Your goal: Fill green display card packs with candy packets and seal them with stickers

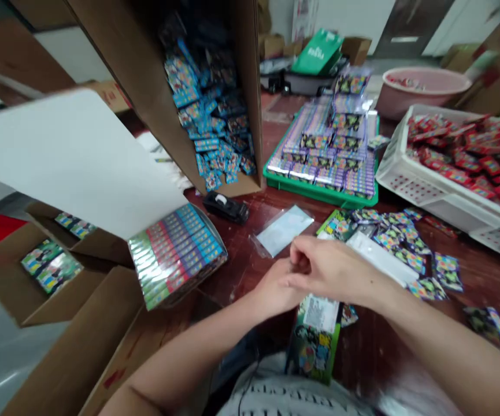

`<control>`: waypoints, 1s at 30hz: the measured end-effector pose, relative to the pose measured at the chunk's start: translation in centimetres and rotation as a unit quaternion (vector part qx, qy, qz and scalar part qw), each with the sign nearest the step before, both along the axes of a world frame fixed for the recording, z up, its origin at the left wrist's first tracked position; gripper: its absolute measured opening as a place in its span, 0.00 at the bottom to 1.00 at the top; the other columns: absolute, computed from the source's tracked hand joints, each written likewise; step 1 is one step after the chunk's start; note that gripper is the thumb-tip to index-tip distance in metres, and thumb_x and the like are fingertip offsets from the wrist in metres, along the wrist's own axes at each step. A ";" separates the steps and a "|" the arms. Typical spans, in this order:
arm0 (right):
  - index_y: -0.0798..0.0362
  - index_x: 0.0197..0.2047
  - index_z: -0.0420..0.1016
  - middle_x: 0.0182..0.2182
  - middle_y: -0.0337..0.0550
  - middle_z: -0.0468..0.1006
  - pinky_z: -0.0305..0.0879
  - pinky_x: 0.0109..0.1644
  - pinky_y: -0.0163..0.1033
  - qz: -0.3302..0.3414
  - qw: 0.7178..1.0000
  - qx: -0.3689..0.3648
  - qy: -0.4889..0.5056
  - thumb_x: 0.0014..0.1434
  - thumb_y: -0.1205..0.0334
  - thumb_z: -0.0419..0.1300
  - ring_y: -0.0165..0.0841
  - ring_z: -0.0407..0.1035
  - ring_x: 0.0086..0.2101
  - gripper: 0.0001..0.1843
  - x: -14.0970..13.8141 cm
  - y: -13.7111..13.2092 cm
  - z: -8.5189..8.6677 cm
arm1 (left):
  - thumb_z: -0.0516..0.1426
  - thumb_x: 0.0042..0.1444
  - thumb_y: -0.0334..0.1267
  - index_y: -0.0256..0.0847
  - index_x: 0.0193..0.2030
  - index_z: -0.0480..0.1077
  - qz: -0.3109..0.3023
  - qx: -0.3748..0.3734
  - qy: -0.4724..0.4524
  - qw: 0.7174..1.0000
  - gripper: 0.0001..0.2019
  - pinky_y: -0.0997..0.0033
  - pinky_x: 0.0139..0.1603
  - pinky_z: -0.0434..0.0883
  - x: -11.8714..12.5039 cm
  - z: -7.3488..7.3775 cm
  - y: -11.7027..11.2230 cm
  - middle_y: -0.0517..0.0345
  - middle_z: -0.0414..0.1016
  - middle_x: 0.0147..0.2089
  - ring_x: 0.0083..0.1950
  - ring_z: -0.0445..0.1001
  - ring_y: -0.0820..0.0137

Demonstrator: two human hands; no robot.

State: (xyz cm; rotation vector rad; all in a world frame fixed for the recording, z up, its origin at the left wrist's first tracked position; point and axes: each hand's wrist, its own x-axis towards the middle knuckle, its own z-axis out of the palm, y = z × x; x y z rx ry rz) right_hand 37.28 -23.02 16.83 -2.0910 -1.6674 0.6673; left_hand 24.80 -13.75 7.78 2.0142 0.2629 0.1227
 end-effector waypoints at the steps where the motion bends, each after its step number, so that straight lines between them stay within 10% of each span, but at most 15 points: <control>1: 0.50 0.37 0.71 0.31 0.38 0.77 0.56 0.33 0.38 -0.009 0.999 -0.006 0.033 0.57 0.48 0.66 0.33 0.68 0.30 0.15 0.0 -0.1 -0.3 | 0.56 0.57 0.33 0.36 0.36 0.71 0.005 0.008 -0.004 1.000 0.04 0.76 0.35 0.70 0.0 -0.1 -0.1 0.58 0.74 0.33 0.36 0.74 0.69; 10: 0.49 0.35 0.77 0.33 0.38 0.81 0.63 0.39 0.38 -0.010 0.983 0.068 0.168 0.63 0.58 0.59 0.36 0.73 0.35 0.08 0.7 0.0 -3.5 | 0.62 0.54 0.37 0.44 0.44 0.73 -0.007 0.041 -0.036 0.998 0.11 0.68 0.43 0.75 0.4 -2.0 0.8 0.57 0.80 0.42 0.43 0.80 0.60; 19: 0.51 0.36 0.69 0.30 0.38 0.70 0.63 0.37 0.36 0.003 0.954 0.156 0.256 0.72 0.48 0.49 0.30 0.65 0.32 0.19 2.0 -3.9 -1.4 | 0.61 0.59 0.38 0.39 0.36 0.76 0.021 0.029 0.001 0.999 0.05 0.71 0.40 0.72 -0.7 1.1 0.0 0.57 0.79 0.37 0.38 0.77 0.67; 30: 0.51 0.39 0.72 0.33 0.37 0.74 0.58 0.37 0.37 0.036 0.996 0.053 0.059 0.62 0.55 0.64 0.29 0.65 0.32 0.09 3.0 -7.0 -4.6 | 0.58 0.58 0.33 0.38 0.39 0.74 0.001 -0.011 -0.033 0.999 0.04 0.70 0.42 0.71 -1.1 1.2 -0.2 0.56 0.77 0.39 0.40 0.74 0.70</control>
